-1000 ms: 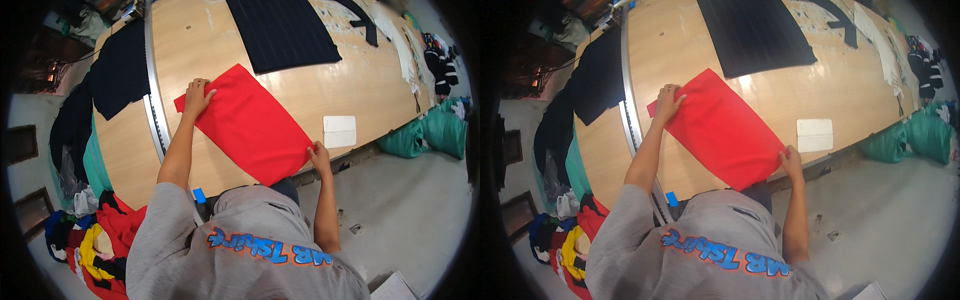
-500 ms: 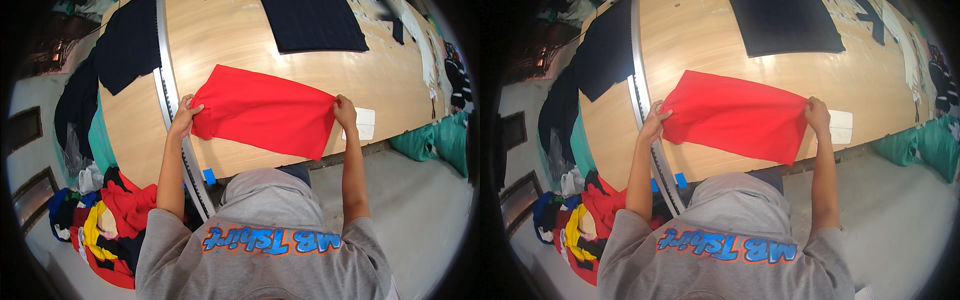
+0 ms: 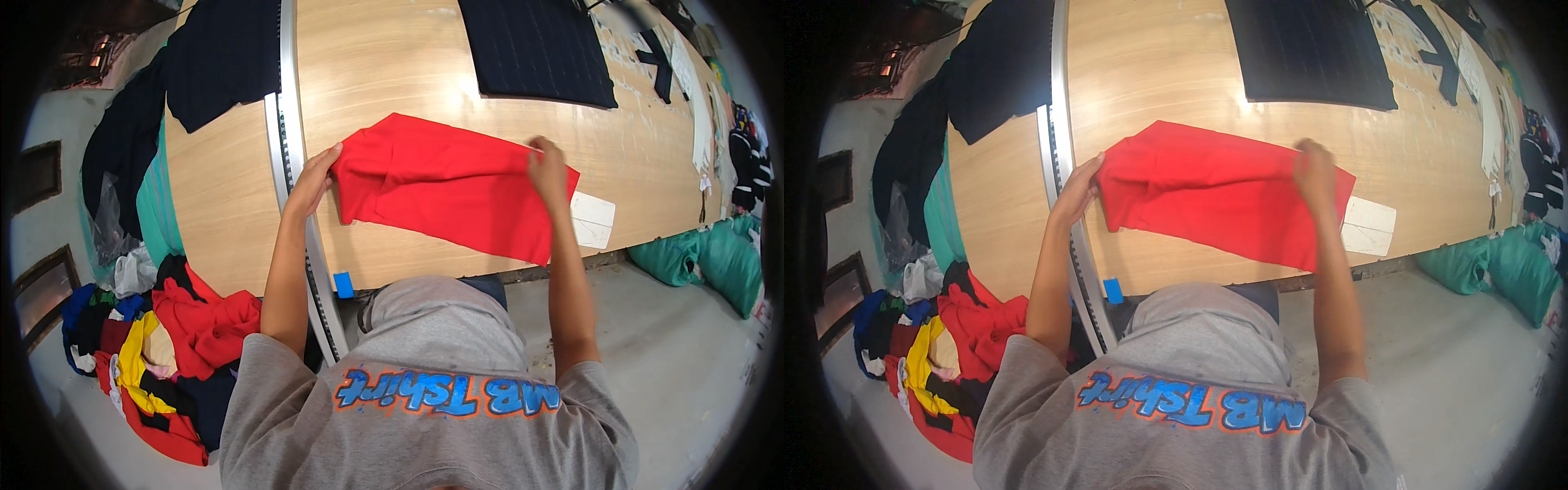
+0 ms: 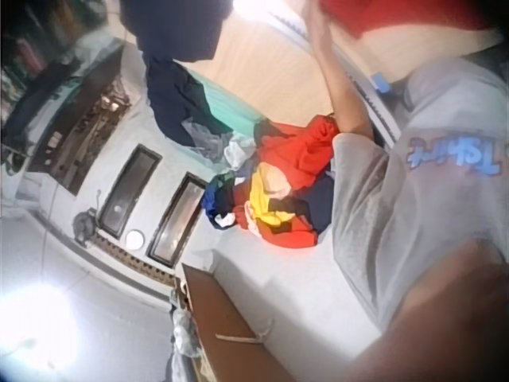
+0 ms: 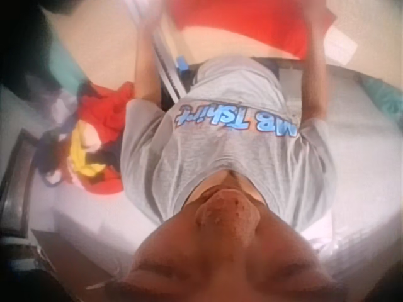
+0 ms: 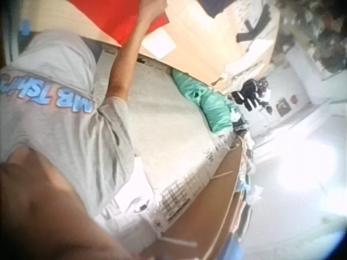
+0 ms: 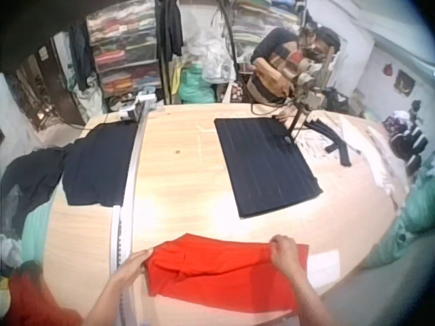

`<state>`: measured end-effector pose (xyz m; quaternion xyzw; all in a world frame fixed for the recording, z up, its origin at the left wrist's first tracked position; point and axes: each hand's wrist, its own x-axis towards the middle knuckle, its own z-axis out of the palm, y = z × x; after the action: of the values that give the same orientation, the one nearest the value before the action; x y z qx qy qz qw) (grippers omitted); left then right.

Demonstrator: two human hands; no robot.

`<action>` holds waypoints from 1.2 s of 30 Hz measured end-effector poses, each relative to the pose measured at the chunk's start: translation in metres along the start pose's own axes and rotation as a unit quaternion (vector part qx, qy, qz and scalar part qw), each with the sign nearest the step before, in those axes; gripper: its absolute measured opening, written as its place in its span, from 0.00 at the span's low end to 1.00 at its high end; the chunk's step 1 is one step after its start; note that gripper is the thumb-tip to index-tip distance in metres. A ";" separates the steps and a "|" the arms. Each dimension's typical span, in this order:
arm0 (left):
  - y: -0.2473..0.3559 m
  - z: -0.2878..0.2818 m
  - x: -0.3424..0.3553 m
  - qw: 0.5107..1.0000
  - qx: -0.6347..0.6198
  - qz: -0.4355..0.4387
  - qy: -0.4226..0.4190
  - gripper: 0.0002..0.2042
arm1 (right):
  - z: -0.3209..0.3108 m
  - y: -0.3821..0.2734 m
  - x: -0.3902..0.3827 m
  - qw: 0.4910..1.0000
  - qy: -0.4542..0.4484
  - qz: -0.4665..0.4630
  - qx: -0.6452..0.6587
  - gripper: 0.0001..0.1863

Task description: The person folds a red fabric piece on a table, aligns a white paper template on it, and uses scissors to cut the fabric into rectangular strips. The cut pieces remain on the table.

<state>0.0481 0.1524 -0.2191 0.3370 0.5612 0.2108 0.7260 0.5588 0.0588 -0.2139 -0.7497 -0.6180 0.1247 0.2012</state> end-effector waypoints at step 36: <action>0.029 0.056 0.018 0.961 0.134 0.218 0.102 0.14 | 0.044 -0.224 0.061 0.868 -0.352 -0.069 0.344 0.09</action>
<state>0.1088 0.1706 -0.2026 0.5223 0.5684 0.3198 0.5494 0.3556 0.1600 -0.1474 -0.4945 -0.6163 0.5709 0.2232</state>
